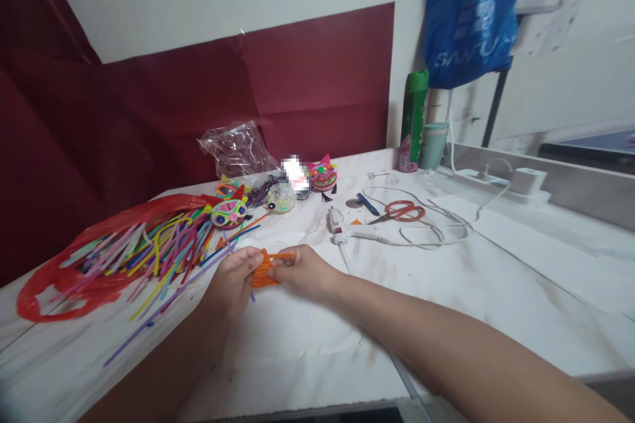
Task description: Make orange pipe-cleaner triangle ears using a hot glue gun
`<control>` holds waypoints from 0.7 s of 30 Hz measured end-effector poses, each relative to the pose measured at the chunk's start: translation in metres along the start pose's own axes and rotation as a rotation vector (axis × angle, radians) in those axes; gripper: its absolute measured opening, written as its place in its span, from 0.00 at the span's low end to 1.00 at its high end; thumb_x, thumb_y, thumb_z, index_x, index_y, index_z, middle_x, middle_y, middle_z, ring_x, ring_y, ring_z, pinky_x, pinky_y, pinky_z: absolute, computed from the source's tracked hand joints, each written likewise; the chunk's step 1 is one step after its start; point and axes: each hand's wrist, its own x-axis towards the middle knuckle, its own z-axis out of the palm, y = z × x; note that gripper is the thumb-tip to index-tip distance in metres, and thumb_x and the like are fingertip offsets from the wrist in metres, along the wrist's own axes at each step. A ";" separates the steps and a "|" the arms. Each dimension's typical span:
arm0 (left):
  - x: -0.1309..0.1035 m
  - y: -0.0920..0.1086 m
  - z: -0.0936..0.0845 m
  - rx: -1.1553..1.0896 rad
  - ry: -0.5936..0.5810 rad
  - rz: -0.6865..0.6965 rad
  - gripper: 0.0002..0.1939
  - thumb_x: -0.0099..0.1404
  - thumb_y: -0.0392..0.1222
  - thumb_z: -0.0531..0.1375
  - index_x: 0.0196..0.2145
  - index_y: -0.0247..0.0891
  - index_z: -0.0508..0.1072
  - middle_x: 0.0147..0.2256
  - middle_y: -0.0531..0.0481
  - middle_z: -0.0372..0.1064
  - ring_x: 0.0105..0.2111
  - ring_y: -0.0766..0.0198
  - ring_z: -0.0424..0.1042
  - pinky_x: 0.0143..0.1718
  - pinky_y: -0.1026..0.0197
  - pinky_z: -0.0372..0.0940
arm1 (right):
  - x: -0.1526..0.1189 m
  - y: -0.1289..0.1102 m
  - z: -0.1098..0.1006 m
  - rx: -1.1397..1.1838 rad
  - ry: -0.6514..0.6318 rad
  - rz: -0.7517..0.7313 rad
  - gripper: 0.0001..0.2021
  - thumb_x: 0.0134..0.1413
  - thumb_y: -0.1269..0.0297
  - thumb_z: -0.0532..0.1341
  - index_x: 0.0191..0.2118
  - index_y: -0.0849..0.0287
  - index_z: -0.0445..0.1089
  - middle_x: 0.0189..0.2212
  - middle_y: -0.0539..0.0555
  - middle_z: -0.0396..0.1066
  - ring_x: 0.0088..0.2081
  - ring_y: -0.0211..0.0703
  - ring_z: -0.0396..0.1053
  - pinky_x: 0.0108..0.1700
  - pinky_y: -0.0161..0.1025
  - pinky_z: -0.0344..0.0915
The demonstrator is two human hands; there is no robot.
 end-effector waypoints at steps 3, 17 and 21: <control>-0.001 0.000 0.003 -0.007 0.035 0.034 0.09 0.48 0.42 0.64 0.24 0.35 0.67 0.19 0.54 0.68 0.19 0.68 0.65 0.25 0.65 0.59 | 0.000 0.000 0.000 0.013 0.005 0.015 0.13 0.36 0.58 0.67 0.20 0.62 0.65 0.17 0.45 0.60 0.21 0.32 0.55 0.25 0.32 0.53; 0.002 -0.007 0.000 0.120 0.053 0.150 0.13 0.57 0.49 0.58 0.30 0.35 0.73 0.24 0.48 0.72 0.26 0.62 0.70 0.27 0.63 0.62 | 0.009 0.002 -0.006 -0.001 0.235 -0.025 0.09 0.39 0.61 0.64 0.22 0.62 0.71 0.18 0.48 0.68 0.23 0.34 0.62 0.31 0.35 0.58; 0.003 -0.006 -0.002 0.098 0.026 0.109 0.17 0.58 0.52 0.56 0.30 0.34 0.73 0.24 0.47 0.72 0.27 0.61 0.70 0.28 0.62 0.61 | 0.011 0.002 -0.008 0.069 0.255 -0.008 0.10 0.37 0.60 0.65 0.21 0.62 0.70 0.17 0.47 0.67 0.22 0.33 0.61 0.31 0.34 0.58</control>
